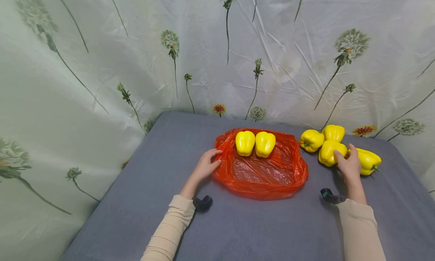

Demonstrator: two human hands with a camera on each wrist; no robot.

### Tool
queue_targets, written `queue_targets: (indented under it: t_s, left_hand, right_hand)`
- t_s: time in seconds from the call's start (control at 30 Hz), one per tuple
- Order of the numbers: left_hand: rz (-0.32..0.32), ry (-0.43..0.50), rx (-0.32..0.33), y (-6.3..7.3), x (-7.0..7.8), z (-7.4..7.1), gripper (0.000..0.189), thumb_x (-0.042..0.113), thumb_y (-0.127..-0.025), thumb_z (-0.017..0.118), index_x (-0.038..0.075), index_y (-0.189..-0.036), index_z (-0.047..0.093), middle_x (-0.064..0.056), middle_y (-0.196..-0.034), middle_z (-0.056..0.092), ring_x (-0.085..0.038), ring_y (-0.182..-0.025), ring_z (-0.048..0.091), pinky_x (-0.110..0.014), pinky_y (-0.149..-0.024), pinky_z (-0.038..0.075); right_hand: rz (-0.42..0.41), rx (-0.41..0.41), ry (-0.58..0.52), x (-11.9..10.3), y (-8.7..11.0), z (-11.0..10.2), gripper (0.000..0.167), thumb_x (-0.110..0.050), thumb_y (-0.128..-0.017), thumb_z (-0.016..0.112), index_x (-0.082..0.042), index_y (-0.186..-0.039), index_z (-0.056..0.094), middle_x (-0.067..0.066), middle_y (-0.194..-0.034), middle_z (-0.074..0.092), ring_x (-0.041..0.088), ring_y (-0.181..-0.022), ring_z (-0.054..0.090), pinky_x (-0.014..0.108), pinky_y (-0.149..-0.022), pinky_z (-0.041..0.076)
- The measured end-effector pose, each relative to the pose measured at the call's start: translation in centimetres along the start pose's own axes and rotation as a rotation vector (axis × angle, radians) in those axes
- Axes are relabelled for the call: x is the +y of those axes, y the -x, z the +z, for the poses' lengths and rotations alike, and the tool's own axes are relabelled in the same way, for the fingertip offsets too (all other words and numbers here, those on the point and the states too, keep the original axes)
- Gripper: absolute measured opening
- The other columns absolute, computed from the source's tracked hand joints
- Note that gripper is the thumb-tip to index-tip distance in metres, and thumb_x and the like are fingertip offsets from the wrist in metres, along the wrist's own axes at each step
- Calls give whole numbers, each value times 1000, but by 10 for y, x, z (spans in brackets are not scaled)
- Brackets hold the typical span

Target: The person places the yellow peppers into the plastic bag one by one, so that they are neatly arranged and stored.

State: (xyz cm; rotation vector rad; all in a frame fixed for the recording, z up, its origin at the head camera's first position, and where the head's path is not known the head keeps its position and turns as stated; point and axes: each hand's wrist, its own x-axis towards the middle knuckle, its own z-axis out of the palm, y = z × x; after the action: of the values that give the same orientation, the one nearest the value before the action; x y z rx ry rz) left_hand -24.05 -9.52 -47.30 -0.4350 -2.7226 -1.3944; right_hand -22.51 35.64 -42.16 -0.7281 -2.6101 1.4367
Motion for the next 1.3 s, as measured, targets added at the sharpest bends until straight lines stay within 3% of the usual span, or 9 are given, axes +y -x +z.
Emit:
queue_targets:
  t_s: [0.13,0.2,0.27,0.33,0.4,0.43,0.67,0.87,1.3]
  left_hand:
    - [29,27,5,1,-1,-1,37,11,-86,56,1,-121,59,-23,-133,53,-40,-129,43,-54,-110,31]
    - [64,24,18,1,-1,-1,36,16,-88,55,2,-121,60,-22,-132,54,-39,-128,45,-52,-109,33]
    - [79,27,26,3,-1,-1,36,17,-88,54,3,-120,60,-22,-131,54,-39,-127,45,-52,-109,34]
    - [76,25,27,3,-1,-1,35,17,-88,54,3,-120,60,-22,-132,54,-39,-128,45,-52,-109,33]
    - [65,17,24,2,0,0,35,15,-88,54,2,-120,60,-22,-132,54,-39,-128,44,-52,-109,33]
    - [41,29,15,1,0,0,36,12,-87,55,0,-121,59,-23,-133,53,-41,-129,43,-55,-110,31]
    - [-1,-3,6,0,3,1,35,10,-87,57,2,-121,60,-20,-134,53,-37,-131,43,-52,-111,32]
    - [7,3,10,1,2,-1,35,10,-86,58,2,-121,60,-20,-134,53,-37,-131,43,-52,-111,32]
    - [11,-10,3,1,-2,1,35,10,-87,58,1,-121,59,-21,-133,54,-37,-130,44,-52,-110,32]
  right_hand:
    - [-27,-61,3,3,-2,0,74,-41,-96,32,-10,-150,-9,22,-157,-2,42,-142,16,19,-72,48]
    - [-38,-79,0,5,-2,0,76,-43,-96,31,-11,-149,-12,20,-157,-6,41,-143,12,18,-72,48]
    - [-49,-82,-17,7,-1,1,76,-44,-96,32,-11,-149,-13,19,-157,-9,40,-145,4,35,-96,48]
    - [-58,-68,-40,9,1,2,76,-44,-96,32,-12,-149,-12,17,-158,-10,38,-146,-2,50,-114,27]
    - [-62,-43,-75,11,3,5,76,-43,-96,34,-13,-150,-10,15,-158,-11,36,-146,-5,54,-119,7]
    - [-62,-27,-88,12,3,6,75,-42,-96,34,-15,-151,-9,14,-158,-10,35,-147,-4,53,-119,6]
    - [-43,86,-165,16,8,16,67,-40,-96,39,-27,-152,5,8,-160,7,31,-145,16,47,-119,19]
    - [-39,106,-159,19,10,21,68,-41,-95,43,-32,-151,6,5,-160,10,32,-142,25,44,-118,23]
    - [-96,118,-184,22,15,23,70,-31,-94,49,-30,-151,9,7,-160,12,30,-144,22,46,-118,23]
